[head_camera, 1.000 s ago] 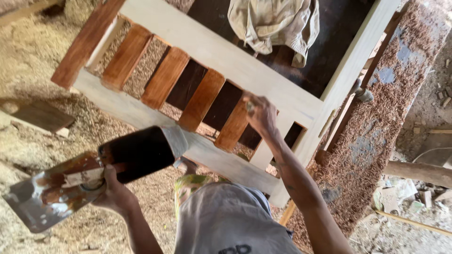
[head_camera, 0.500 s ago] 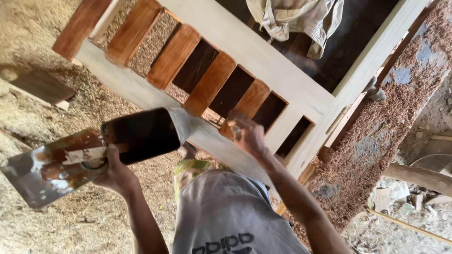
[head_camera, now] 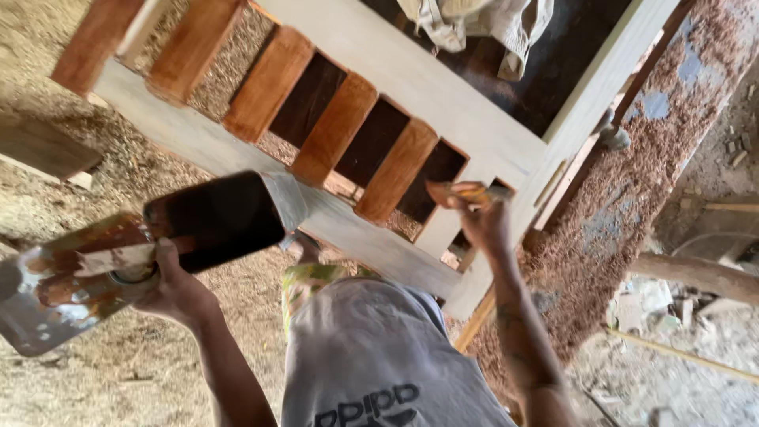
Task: The person walks to a wooden chair frame and applies a dark wood stain to the slats and frame using a brush and a paint can. The person systematically coats the vertical slats and horizontal rails of the chair.
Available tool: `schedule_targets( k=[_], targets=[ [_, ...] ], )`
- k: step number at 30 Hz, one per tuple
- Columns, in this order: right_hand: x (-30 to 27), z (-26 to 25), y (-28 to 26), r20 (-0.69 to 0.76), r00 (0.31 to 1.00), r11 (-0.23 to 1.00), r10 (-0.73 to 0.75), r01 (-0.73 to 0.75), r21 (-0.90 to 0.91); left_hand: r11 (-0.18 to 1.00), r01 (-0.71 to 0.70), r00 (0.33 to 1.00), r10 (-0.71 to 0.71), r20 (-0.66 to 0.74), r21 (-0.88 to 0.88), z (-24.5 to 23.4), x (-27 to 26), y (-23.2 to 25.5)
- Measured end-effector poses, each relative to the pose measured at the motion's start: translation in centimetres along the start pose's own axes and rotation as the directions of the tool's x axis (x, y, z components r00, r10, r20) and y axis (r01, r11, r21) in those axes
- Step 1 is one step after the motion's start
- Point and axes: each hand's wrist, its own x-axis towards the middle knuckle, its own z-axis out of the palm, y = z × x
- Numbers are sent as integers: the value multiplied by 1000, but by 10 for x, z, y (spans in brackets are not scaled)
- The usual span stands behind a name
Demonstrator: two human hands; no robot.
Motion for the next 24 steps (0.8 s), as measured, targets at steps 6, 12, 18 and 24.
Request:
schedule_targets(
  k=[6, 12, 18, 24],
  targets=[
    [-6, 19, 78, 168, 837, 852, -521, 521, 43, 990, 41, 999, -40, 9, -136, 0, 2, -8],
    [43, 4, 109, -74, 934, 931, -349, 337, -138, 995, 31, 1000, -31, 0, -95, -6, 3, -18],
    [48, 6, 107, -316, 773, 832, -551, 538, -133, 986, -28, 998, 38, 58, -163, -6, 7, -20],
    [-36, 63, 112, -63, 831, 832, -553, 546, -100, 974, 49, 991, -20, 130, -220, -6, 9, -21]
  ],
)
